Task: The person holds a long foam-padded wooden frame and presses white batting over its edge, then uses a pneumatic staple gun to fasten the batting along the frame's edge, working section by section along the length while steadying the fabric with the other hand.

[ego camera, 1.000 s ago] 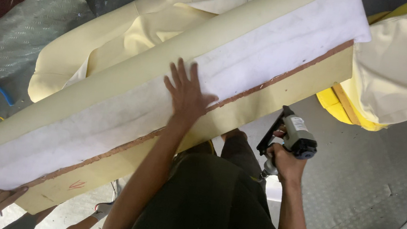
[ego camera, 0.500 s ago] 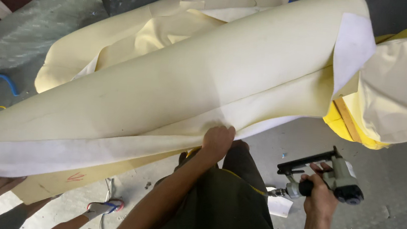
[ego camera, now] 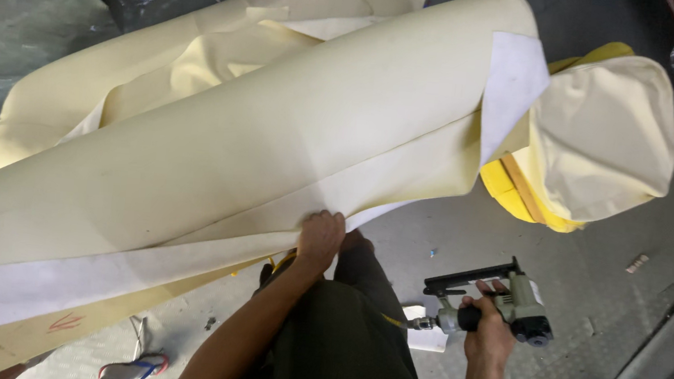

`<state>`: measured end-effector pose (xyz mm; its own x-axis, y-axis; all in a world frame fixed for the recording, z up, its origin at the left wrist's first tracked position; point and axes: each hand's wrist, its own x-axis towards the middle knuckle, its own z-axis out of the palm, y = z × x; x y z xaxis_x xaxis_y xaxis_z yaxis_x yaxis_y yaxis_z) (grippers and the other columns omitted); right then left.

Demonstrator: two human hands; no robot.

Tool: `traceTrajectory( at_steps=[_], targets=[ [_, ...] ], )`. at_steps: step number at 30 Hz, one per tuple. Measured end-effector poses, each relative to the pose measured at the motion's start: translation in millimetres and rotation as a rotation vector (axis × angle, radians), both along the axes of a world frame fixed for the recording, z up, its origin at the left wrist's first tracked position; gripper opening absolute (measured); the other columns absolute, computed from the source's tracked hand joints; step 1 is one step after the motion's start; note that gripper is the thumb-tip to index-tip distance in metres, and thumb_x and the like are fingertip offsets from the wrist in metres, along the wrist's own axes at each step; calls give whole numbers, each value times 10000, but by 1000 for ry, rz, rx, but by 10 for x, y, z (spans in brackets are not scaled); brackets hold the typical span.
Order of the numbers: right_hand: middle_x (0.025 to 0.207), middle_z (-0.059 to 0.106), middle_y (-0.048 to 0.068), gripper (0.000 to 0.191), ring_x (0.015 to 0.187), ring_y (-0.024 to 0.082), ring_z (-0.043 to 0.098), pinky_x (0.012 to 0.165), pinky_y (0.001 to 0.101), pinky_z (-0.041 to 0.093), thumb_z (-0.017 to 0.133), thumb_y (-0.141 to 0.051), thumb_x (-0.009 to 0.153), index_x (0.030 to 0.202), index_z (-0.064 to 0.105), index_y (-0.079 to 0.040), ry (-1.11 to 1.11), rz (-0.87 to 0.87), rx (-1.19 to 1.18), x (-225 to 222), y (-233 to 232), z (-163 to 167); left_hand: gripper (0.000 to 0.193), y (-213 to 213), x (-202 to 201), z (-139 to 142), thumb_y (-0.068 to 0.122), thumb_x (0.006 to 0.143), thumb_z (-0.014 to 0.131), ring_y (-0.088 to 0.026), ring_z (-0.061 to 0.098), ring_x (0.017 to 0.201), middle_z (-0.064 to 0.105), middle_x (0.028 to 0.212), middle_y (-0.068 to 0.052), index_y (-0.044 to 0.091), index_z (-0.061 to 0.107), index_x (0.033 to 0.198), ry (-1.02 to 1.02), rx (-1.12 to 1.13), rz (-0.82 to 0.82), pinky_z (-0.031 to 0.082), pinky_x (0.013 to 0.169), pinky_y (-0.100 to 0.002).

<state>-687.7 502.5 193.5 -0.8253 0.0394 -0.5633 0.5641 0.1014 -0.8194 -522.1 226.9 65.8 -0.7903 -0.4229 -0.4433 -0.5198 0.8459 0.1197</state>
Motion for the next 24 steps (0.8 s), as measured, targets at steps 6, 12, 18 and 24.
traceTrajectory(
  at_steps=[6, 12, 18, 24],
  targets=[
    [1227, 626, 156, 571, 770, 243, 636, 672, 392, 537, 521, 114, 838, 1378, 481, -68, 28, 24, 53, 58, -241, 269, 262, -100, 7, 376, 303, 907, 701, -283, 696, 911, 673, 971, -122, 98, 615, 1046, 31, 177, 41, 570, 730, -397],
    [1277, 607, 164, 627, 854, 253, 659, 716, 376, 578, 540, 158, 819, 1413, 465, -30, 258, 176, -6, 93, -484, 340, 370, -1767, -108, 846, 439, 999, 580, -373, 722, 1036, 762, 1106, -169, 176, 751, 1195, 274, 370, 270, 552, 935, -524],
    [1271, 617, 134, 605, 941, 179, 684, 661, 362, 595, 536, 161, 779, 1368, 512, 23, 273, 382, -107, -279, -1037, 373, 464, -2035, -498, 1095, 286, 967, 715, -350, 491, 1281, 558, 1401, -161, 79, 602, 1367, 527, -356, 559, 419, 1009, -531],
    [1133, 683, 161, 587, 661, 200, 646, 576, 329, 536, 552, 152, 750, 1324, 552, 29, 164, 541, -11, -949, -1392, 365, 1028, -757, -1732, 1145, 590, 733, 793, -493, 102, 1516, 148, 1643, -290, 108, 378, 1540, 369, -72, 422, 121, 1171, -702]
  ],
)
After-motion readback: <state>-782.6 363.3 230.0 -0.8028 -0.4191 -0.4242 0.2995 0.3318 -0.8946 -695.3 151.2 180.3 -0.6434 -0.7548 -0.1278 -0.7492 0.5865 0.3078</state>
